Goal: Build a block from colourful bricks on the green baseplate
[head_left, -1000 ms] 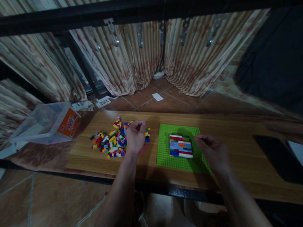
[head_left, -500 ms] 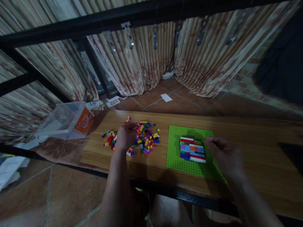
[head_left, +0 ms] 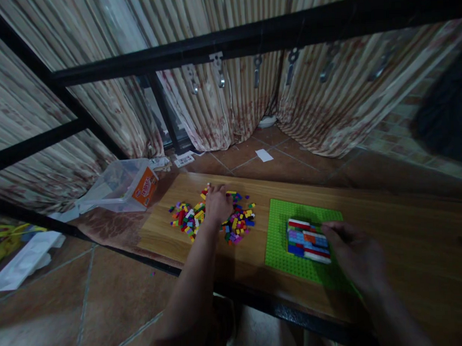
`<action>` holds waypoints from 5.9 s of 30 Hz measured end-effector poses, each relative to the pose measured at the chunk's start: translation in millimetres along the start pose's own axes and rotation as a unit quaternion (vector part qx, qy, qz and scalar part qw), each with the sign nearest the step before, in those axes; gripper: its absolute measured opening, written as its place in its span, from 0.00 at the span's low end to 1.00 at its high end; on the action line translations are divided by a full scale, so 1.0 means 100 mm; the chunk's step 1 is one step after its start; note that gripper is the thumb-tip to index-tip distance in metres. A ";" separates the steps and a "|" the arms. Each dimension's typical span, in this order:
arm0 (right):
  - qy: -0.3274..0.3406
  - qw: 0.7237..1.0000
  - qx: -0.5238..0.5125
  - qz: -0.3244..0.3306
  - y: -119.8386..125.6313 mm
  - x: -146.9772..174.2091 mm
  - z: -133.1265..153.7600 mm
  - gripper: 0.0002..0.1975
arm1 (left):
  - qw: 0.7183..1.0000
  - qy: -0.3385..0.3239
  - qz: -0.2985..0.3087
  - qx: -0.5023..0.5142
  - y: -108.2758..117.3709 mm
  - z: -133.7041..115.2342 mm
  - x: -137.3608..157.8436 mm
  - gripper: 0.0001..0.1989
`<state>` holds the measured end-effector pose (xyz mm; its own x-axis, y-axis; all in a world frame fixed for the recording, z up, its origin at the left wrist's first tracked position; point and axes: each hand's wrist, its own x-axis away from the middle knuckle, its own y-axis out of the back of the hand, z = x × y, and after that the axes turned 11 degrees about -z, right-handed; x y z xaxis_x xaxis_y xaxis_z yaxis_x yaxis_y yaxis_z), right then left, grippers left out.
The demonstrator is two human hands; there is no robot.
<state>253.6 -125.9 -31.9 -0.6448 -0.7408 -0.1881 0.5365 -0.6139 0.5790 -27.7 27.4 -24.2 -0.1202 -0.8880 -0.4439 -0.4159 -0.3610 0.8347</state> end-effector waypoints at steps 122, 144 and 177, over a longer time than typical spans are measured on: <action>0.170 0.982 0.007 0.088 -1.00 0.62 0.88 0.13 | 0.770 0.341 0.127 0.525 0.38 -0.32 0.38 0.16; 0.013 0.977 -0.201 0.068 0.16 0.26 0.18 0.11 | 0.757 0.178 0.178 0.603 0.06 -1.17 0.65 0.05; -0.005 0.986 -0.100 0.134 0.24 0.10 -0.09 0.10 | 0.932 0.061 0.158 0.321 -0.15 -1.42 0.71 0.21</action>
<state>264.6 -150.3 -26.9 -0.4697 -0.8819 -0.0401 0.7848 -0.4380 0.4385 97.5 -70.5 -22.0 -0.2407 -0.9611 -0.1357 -0.8353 0.1339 0.5333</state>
